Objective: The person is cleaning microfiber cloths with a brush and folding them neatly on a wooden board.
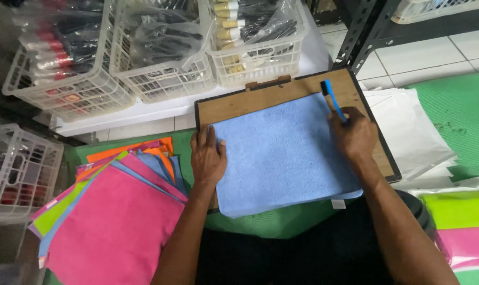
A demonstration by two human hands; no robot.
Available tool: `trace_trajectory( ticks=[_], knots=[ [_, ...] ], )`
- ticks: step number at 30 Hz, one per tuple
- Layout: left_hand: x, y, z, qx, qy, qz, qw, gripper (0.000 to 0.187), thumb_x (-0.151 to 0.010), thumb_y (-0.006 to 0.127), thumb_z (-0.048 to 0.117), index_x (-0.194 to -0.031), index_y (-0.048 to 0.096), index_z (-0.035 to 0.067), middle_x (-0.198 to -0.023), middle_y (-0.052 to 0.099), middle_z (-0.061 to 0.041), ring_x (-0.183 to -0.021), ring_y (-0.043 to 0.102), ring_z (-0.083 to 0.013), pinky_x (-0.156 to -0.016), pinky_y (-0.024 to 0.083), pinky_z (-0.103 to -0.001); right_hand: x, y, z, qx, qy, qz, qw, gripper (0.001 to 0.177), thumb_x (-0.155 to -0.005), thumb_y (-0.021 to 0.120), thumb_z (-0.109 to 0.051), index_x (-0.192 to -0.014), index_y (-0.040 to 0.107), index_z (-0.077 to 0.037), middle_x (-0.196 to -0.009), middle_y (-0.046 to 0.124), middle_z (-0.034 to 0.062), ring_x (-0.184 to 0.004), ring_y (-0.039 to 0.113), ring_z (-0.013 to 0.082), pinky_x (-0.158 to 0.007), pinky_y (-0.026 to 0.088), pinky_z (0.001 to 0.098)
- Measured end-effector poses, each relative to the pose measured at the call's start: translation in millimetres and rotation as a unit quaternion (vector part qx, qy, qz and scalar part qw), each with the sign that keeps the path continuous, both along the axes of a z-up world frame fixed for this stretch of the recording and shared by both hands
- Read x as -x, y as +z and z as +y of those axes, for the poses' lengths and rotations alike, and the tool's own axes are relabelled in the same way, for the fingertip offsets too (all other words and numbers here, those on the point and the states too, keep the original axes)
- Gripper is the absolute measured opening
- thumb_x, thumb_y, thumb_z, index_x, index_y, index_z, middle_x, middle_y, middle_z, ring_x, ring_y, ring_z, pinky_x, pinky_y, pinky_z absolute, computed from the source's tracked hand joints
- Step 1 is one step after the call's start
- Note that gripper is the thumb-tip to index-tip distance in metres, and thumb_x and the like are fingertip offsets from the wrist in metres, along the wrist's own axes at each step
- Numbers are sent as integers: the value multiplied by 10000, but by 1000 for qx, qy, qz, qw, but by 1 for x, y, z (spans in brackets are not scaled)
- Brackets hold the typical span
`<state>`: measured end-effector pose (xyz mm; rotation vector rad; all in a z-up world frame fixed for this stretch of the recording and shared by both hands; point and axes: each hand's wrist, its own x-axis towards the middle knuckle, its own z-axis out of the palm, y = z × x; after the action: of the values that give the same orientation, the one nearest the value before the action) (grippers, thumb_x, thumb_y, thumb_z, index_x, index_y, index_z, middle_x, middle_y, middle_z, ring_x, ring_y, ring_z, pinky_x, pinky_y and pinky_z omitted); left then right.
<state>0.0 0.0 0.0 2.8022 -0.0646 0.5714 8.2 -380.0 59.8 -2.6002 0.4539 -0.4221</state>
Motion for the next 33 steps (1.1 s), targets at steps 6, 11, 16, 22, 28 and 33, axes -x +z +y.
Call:
trace_trajectory(
  ticks=[6,11,16,22,28,33],
  knots=[
    [-51,-3,24,-18,55,27,998,271,-877,748,352,-1137,741,275,-1030,621,-2,-1054,591,-279,-885,520,-438,-45,-34,7,20,-21,51,998,279,-935,702,-463,-1075,759,-228,-849,773,146,-908,755,393,-765,590,541],
    [-74,11,21,2,75,58,995,108,-849,786,356,-845,693,301,-831,625,62,-910,636,-237,-870,493,-445,-46,-21,8,7,22,49,999,307,-987,650,-421,-1093,721,-142,-851,760,206,-918,745,446,-817,572,557],
    [-105,8,13,-1,74,43,996,89,-873,770,353,-869,702,295,-849,639,57,-893,641,-240,-903,471,-465,-79,-27,4,58,37,3,998,284,-1031,650,-392,-1069,690,-114,-808,741,206,-880,744,446,-772,564,556],
    [-80,38,-3,21,42,-18,999,318,-893,772,225,-1186,662,172,-1250,574,-74,-1233,509,-332,-1085,352,-590,-51,19,40,78,95,-64,990,230,-1091,582,-314,-1245,606,-145,-808,734,198,-824,741,437,-723,559,566],
    [3,51,-14,-6,-79,12,997,489,-995,595,162,-1464,507,56,-1620,406,-177,-1557,234,-378,-1183,232,-663,34,20,144,17,202,-74,976,441,-928,612,-76,-1349,690,-180,-763,710,235,-688,716,455,-595,576,590],
    [22,26,-9,-51,-67,93,992,600,-1088,407,357,-1596,327,48,-1707,256,-159,-1577,201,-325,-1184,214,-662,50,-2,182,16,279,-27,960,447,-899,601,-117,-1300,736,-260,-756,732,128,-650,748,353,-540,608,481]
  ],
)
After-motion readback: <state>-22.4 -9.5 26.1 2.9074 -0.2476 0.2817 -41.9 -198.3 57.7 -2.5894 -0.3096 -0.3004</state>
